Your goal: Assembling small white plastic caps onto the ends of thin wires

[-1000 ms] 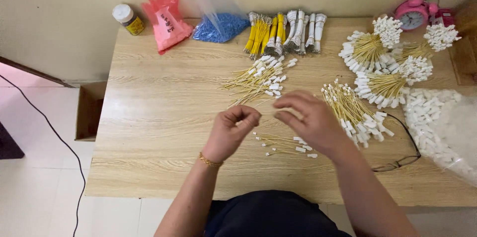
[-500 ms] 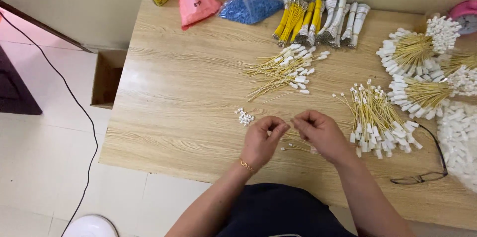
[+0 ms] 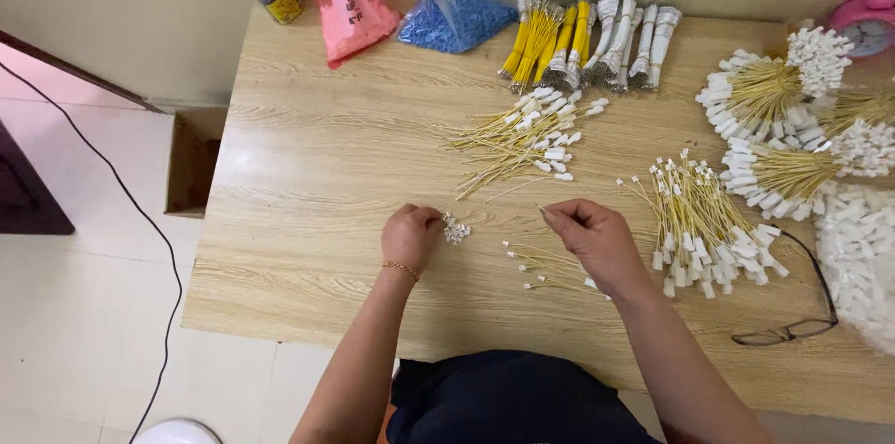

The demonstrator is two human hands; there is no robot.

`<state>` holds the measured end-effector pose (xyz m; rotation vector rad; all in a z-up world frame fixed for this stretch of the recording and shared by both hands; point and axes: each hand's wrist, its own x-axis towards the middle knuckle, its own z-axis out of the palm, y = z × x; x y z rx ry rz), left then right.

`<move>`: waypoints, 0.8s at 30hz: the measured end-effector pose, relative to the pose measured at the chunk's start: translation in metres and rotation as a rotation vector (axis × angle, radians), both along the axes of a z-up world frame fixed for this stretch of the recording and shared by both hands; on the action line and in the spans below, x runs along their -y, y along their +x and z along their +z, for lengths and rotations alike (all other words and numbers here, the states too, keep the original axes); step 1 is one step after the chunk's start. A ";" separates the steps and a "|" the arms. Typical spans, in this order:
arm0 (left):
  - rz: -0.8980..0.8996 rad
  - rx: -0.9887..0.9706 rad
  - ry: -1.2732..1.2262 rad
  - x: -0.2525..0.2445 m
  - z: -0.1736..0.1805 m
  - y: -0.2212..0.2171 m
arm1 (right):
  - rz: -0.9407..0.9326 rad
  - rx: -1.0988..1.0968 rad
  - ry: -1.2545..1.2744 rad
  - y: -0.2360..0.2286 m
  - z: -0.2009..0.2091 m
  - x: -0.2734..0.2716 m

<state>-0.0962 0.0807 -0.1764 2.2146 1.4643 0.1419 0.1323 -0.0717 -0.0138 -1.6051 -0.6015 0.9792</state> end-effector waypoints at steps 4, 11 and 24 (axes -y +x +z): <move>-0.022 0.028 0.043 -0.004 0.005 0.002 | 0.025 0.023 0.016 0.002 0.007 -0.004; 0.276 1.042 -0.506 0.019 0.158 0.057 | 0.077 0.339 0.216 -0.003 0.089 -0.006; 0.181 1.662 -1.224 0.065 0.214 0.097 | 0.065 0.834 0.307 -0.014 0.149 0.002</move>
